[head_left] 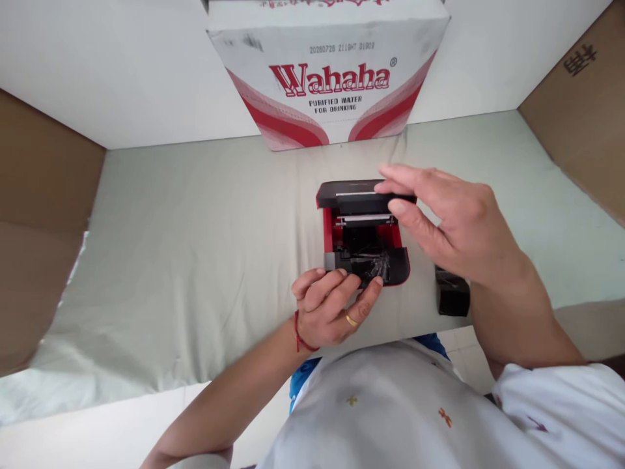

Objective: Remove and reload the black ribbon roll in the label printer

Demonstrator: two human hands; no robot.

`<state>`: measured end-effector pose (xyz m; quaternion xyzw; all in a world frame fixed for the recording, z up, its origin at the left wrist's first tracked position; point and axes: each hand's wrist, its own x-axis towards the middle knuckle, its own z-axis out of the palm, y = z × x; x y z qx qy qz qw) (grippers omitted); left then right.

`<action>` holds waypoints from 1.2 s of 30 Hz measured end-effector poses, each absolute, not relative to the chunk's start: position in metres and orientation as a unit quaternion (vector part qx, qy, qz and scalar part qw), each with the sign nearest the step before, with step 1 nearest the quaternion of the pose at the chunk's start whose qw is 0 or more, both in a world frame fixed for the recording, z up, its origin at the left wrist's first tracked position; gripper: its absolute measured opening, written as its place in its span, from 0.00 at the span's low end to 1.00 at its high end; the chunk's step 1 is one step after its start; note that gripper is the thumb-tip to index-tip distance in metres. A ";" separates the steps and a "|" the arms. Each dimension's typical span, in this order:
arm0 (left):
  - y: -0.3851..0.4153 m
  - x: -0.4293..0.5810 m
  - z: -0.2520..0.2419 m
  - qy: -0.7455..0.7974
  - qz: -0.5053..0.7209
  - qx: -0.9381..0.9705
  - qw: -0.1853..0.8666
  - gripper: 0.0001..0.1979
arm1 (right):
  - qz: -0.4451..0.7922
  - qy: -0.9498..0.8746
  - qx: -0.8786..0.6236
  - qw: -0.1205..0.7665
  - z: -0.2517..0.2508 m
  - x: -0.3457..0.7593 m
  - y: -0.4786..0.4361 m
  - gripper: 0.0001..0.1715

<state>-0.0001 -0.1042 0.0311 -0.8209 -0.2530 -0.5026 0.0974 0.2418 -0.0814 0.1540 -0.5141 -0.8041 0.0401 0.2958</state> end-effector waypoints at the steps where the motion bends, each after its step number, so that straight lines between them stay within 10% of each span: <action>1: -0.105 0.001 0.031 -0.258 -0.499 -0.821 0.102 0.13 | 0.050 -0.810 -0.505 0.294 0.156 0.242 -0.089 0.24; 20: -0.110 0.005 0.021 -0.265 -0.505 -0.816 0.096 0.23 | 0.012 -0.882 -0.468 0.045 0.163 0.229 -0.113 0.15; 31: -0.073 -0.022 0.015 -0.341 -0.564 -0.718 -0.226 0.28 | 0.109 -0.834 -0.403 0.360 0.108 0.233 -0.151 0.22; 36: -0.042 -0.027 -0.003 -0.314 -0.497 -0.651 -0.481 0.48 | 0.142 -0.814 -0.410 0.386 0.097 0.236 -0.162 0.34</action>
